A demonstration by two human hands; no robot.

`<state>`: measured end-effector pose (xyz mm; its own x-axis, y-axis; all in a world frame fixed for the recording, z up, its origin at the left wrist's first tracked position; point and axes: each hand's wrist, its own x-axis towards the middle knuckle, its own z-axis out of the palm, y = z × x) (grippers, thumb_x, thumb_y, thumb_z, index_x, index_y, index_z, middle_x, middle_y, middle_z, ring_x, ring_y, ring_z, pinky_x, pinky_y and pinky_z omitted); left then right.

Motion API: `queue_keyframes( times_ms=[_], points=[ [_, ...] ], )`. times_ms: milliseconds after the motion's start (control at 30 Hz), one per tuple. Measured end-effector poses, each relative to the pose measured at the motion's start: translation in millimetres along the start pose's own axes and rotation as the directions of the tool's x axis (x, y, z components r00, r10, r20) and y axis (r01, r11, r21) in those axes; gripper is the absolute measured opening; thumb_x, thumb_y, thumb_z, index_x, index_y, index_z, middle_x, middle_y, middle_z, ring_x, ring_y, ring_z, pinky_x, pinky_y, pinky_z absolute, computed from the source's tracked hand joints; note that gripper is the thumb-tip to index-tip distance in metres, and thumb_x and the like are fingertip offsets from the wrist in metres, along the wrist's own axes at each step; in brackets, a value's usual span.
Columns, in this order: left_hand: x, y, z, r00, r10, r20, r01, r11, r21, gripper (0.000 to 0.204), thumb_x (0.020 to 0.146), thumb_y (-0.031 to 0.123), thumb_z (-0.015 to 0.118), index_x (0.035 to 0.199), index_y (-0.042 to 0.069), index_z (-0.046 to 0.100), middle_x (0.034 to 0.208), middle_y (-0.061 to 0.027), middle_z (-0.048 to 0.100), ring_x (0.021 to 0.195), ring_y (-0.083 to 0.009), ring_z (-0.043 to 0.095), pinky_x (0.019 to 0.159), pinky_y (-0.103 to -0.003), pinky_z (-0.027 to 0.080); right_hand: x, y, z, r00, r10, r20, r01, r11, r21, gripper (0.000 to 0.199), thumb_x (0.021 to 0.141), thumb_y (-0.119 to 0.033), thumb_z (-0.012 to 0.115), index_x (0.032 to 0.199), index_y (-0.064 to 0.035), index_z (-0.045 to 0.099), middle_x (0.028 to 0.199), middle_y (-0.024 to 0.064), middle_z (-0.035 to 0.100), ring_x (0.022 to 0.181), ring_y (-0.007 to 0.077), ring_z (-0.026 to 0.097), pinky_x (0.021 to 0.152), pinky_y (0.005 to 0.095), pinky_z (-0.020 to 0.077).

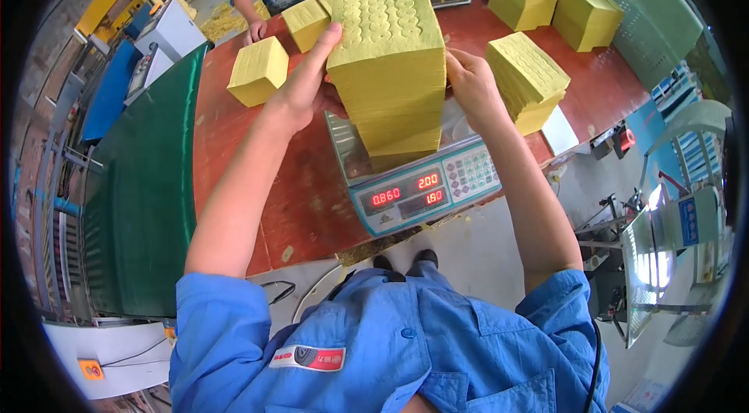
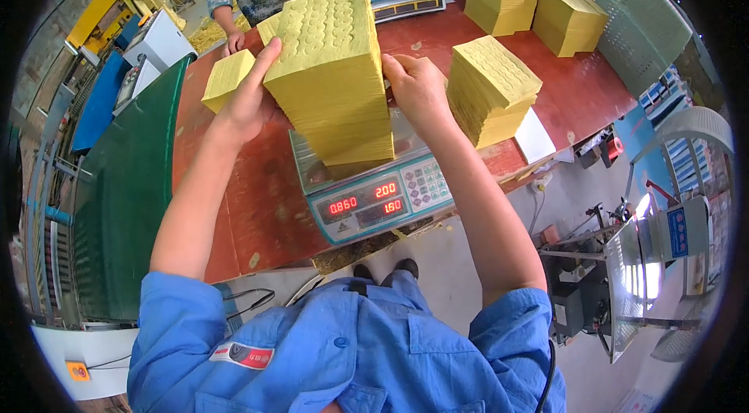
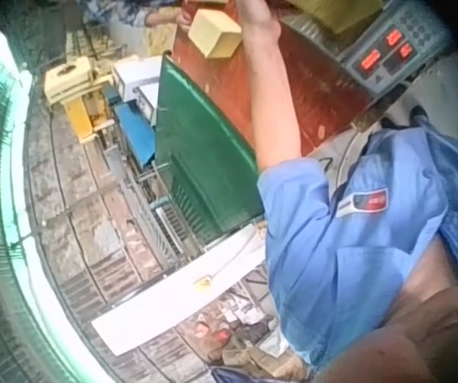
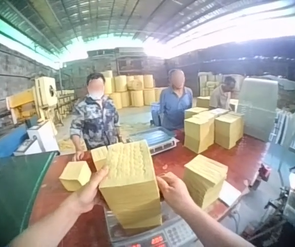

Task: Weighing stacks of yellow paper sheets on a digital scale and stacking them on a table in an industrial facility.

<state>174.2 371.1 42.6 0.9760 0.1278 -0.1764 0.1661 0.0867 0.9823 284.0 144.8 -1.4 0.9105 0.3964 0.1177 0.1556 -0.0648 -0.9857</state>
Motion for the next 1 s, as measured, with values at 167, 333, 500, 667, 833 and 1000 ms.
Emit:
queue_keyframes(
  times_ms=[167, 333, 500, 667, 833, 1000],
  points=[
    [2.7, -3.3, -5.6, 0.998, 0.042, -0.041, -0.04, 0.997, 0.06, 0.076, 0.091, 0.068, 0.05, 0.142, 0.011, 0.047, 0.128, -0.0122, 0.059, 0.108, -0.026, 0.064, 0.068, -0.046, 0.059, -3.8, -0.9, 5.3, 1.0, 0.014, 0.002, -0.013, 0.997, -0.072, 0.036, 0.103, -0.027, 0.053, 0.111, 0.004, 0.069, 0.085, 0.0033, 0.067, 0.072, 0.0085, 0.059, 0.064, 0.0254, 0.0463],
    [3.7, 5.6, 1.4, 0.998, 0.044, -0.047, -0.033, 0.978, 0.205, 0.08, 0.089, 0.073, 0.046, 0.138, 0.01, 0.051, 0.115, -0.0132, 0.066, 0.092, -0.0246, 0.068, 0.061, -0.038, 0.058, -6.8, 2.5, 11.2, 0.992, 0.051, -0.116, -0.015, 0.956, 0.292, 0.033, 0.098, -0.026, 0.059, 0.107, 0.0042, 0.07, 0.08, 0.0034, 0.067, 0.066, 0.0085, 0.058, 0.058, 0.0258, 0.0456],
    [4.0, 1.0, 7.6, 0.992, 0.072, -0.105, -0.049, 0.977, 0.207, 0.084, 0.088, 0.076, 0.043, 0.137, 0.009, 0.053, 0.111, -0.0149, 0.067, 0.088, -0.0244, 0.069, 0.06, -0.037, 0.057, -2.0, 19.2, 9.4, 0.991, 0.063, -0.117, -0.025, 0.953, 0.301, 0.034, 0.098, -0.026, 0.059, 0.112, 0.0044, 0.068, 0.082, 0.0019, 0.066, 0.066, 0.0084, 0.057, 0.059, 0.0248, 0.0443],
    [12.4, -21.6, -13.9, 0.955, 0.187, -0.23, -0.13, 0.961, 0.242, 0.101, 0.087, 0.086, 0.026, 0.145, 0.006, 0.045, 0.118, -0.0126, 0.064, 0.11, -0.0242, 0.063, 0.091, -0.04, 0.051, -5.2, 32.4, 5.1, 0.999, 0.025, -0.043, -0.011, 0.954, 0.298, 0.049, 0.102, -0.039, 0.052, 0.132, -0.0011, 0.059, 0.118, 0.0074, 0.065, 0.098, 0.0151, 0.062, 0.084, 0.0296, 0.0481],
    [21.8, -78.9, 24.7, 0.939, 0.244, -0.243, -0.304, 0.918, -0.255, 0.079, 0.098, 0.069, 0.032, 0.151, 0.009, 0.037, 0.138, -0.0051, 0.052, 0.129, -0.0186, 0.048, 0.107, -0.038, 0.039, -13.7, 40.7, 27.7, 1.0, 0.018, -0.017, -0.007, 0.871, 0.492, 0.062, 0.103, -0.05, 0.044, 0.146, -0.0045, 0.045, 0.143, 0.0097, 0.05, 0.129, 0.0188, 0.048, 0.106, 0.0327, 0.0391],
    [30.5, -89.5, 54.9, 0.918, 0.241, -0.314, -0.369, 0.808, -0.459, 0.066, 0.103, 0.056, 0.041, 0.153, 0.015, 0.033, 0.153, -0.0036, 0.039, 0.135, -0.0154, 0.041, 0.112, -0.034, 0.035, -7.7, 27.1, 31.0, 0.968, 0.242, 0.063, -0.234, 0.788, 0.569, 0.071, 0.1, -0.057, 0.047, 0.154, -0.0118, 0.036, 0.149, 0.0086, 0.045, 0.136, 0.0184, 0.042, 0.112, 0.0346, 0.0342]
  ],
)
